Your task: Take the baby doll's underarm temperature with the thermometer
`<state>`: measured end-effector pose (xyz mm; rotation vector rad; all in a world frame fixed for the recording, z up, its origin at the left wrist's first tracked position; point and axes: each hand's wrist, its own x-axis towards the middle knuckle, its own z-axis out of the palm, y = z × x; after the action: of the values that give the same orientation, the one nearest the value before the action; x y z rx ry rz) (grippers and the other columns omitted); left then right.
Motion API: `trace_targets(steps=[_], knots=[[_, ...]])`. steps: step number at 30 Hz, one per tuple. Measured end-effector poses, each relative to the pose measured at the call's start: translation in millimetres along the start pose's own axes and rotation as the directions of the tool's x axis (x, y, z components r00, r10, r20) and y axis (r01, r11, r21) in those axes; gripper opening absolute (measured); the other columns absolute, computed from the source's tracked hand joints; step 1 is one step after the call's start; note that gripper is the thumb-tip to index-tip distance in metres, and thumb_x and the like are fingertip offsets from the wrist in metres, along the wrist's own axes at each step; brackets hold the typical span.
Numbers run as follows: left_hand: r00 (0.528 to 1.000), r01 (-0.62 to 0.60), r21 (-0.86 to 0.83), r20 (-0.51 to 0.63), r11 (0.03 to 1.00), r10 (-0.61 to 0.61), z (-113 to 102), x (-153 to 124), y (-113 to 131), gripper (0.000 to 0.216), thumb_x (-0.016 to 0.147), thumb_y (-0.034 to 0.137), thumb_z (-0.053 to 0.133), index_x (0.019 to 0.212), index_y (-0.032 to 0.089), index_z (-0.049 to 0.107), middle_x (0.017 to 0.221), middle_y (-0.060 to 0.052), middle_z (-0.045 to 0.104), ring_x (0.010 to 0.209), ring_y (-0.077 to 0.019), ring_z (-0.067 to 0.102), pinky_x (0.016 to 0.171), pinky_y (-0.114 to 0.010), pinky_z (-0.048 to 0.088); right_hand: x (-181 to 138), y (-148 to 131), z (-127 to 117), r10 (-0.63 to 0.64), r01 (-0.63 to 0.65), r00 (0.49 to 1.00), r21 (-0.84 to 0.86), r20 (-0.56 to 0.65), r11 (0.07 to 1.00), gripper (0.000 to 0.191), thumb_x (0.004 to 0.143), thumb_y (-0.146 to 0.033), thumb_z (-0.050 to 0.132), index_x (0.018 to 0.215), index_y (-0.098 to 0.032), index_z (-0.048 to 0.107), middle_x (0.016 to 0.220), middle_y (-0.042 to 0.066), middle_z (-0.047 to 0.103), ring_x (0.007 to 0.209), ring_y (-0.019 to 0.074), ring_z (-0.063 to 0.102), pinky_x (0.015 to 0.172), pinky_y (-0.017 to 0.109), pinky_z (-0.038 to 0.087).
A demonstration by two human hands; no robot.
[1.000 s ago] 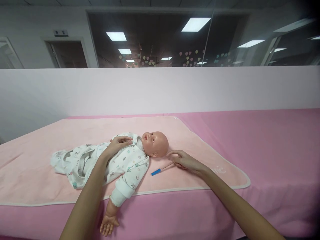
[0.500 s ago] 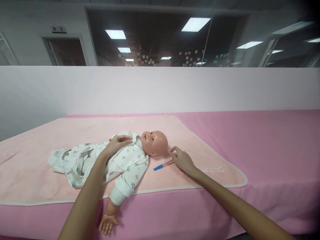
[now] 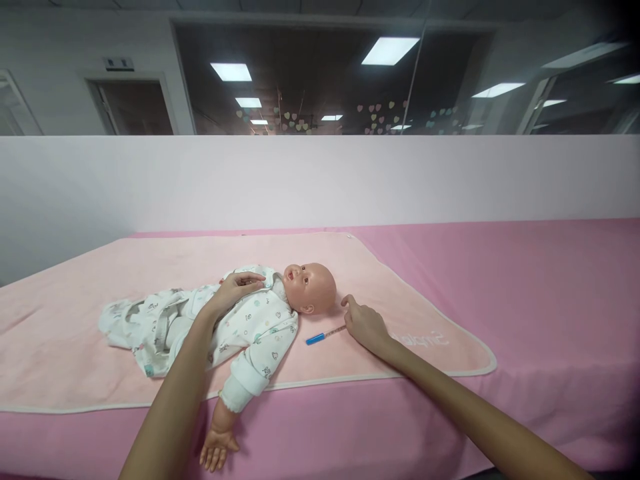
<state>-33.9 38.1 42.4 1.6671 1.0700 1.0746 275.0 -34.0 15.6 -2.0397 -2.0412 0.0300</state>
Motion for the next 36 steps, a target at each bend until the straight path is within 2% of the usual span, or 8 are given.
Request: trace_targets(steps=[6, 9, 12, 15, 20, 25, 29, 36], knots=[[0.997, -0.073, 0.194, 0.029, 0.978, 0.068, 2.3, 1.0, 5.4, 0.04, 0.066, 0.047, 0.062, 0.092, 0.016, 0.069, 0.085, -0.006, 0.066, 0.078, -0.0192, 0.055, 0.066, -0.026, 0.04, 9.6, -25.5, -23.1, 0.003, 0.075, 0.909, 0.169, -0.417, 0.983, 0.029, 0.084, -0.02, 0.032, 0.109, -0.018, 0.045, 0.055, -0.002, 0.052, 0.05, 0.0143, 0.047, 0.05, 0.023, 0.024], [0.993, -0.121, 0.313, 0.045, 0.942, 0.113, 2.6, 2.6, 4.2, 0.038, 0.062, 0.044, 0.066, 0.089, 0.018, 0.07, 0.077, -0.002, 0.063, 0.063, -0.0138, 0.049, 0.057, -0.024, 0.035, 12.7, -69.6, -31.3, -0.29, 0.408, 0.748, 0.069, -0.597, 0.91, 0.026, 0.085, -0.018, 0.032, 0.104, -0.018, 0.05, 0.069, 0.002, 0.058, 0.06, 0.0138, 0.051, 0.056, 0.023, 0.031], [0.988, -0.152, 0.291, 0.044, 0.945, 0.145, 1.6, 4.9, -1.2, 0.027, 0.062, 0.036, 0.066, 0.08, 0.016, 0.069, 0.071, 0.0, 0.06, 0.06, -0.0121, 0.046, 0.055, -0.024, 0.034, 18.3, -120.5, -24.4, -0.602, 0.643, 0.592, -0.136, -0.536, 0.754, 0.024, 0.081, -0.011, 0.037, 0.096, -0.018, 0.053, 0.078, 0.005, 0.058, 0.073, 0.0164, 0.051, 0.064, 0.026, 0.035], [0.984, -0.176, 0.134, 0.037, 0.975, 0.173, 0.0, 6.0, -5.9, 0.018, 0.062, 0.027, 0.062, 0.073, 0.014, 0.065, 0.068, 0.0, 0.059, 0.065, -0.0141, 0.05, 0.061, -0.024, 0.038, 27.7, -158.8, -6.1, -0.647, 0.658, 0.602, -0.168, -0.468, 0.734, 0.027, 0.074, -0.009, 0.042, 0.099, -0.017, 0.051, 0.084, 0.007, 0.056, 0.076, 0.019, 0.049, 0.066, 0.029, 0.037], [0.992, -0.12, -0.026, -0.032, 0.992, 0.119, -0.9, 4.6, -5.6, 0.018, 0.064, 0.024, 0.057, 0.078, 0.014, 0.062, 0.07, 0.0, 0.061, 0.068, -0.0145, 0.053, 0.066, -0.025, 0.041, 37.1, -175.3, 22.6, -0.49, 0.616, 0.681, 0.064, -0.545, 0.785, 0.031, 0.073, -0.01, 0.043, 0.103, -0.015, 0.05, 0.096, 0.01, 0.052, 0.086, 0.0214, 0.048, 0.075, 0.035, 0.041], [0.981, -0.092, -0.132, -0.183, 0.987, 0.067, -0.2, 1.6, -2.7, 0.021, 0.064, 0.031, 0.061, 0.077, 0.015, 0.06, 0.059, 0.004, 0.052, 0.052, -0.0083, 0.044, 0.05, -0.02, 0.033, 31.6, -169.3, 30.7, -0.288, 0.683, 0.674, 0.425, -0.681, 0.594, 0.036, 0.073, -0.002, 0.037, 0.102, -0.019, 0.051, 0.101, 0.007, 0.05, 0.098, 0.0179, 0.047, 0.087, 0.032, 0.042], [0.994, -0.07, -0.155, -0.099, 0.985, 0.055, 1.0, -2.9, 2.8, 0.027, 0.063, 0.035, 0.066, 0.079, 0.014, 0.062, 0.065, 0.0, 0.058, 0.059, -0.0113, 0.051, 0.056, -0.021, 0.038, 30.8, -171.0, 31.8, -0.072, 0.697, 0.641, 0.54, -0.764, 0.472, 0.027, 0.076, -0.005, 0.038, 0.093, -0.019, 0.053, 0.094, 0.005, 0.052, 0.095, 0.0162, 0.049, 0.087, 0.032, 0.042], [0.996, -0.08, -0.105, 0.021, 0.991, 0.083, -0.3, -4.3, 3.0, 0.025, 0.065, 0.035, 0.066, 0.08, 0.015, 0.066, 0.085, -0.005, 0.066, 0.081, -0.0192, 0.058, 0.073, -0.028, 0.043, 36.2, -172.8, 38.5, 0.001, 0.68, 0.669, 0.612, -0.743, 0.403, 0.02, 0.076, -0.008, 0.044, 0.09, -0.02, 0.053, 0.091, 0.004, 0.052, 0.087, 0.0154, 0.052, 0.078, 0.03, 0.047]])
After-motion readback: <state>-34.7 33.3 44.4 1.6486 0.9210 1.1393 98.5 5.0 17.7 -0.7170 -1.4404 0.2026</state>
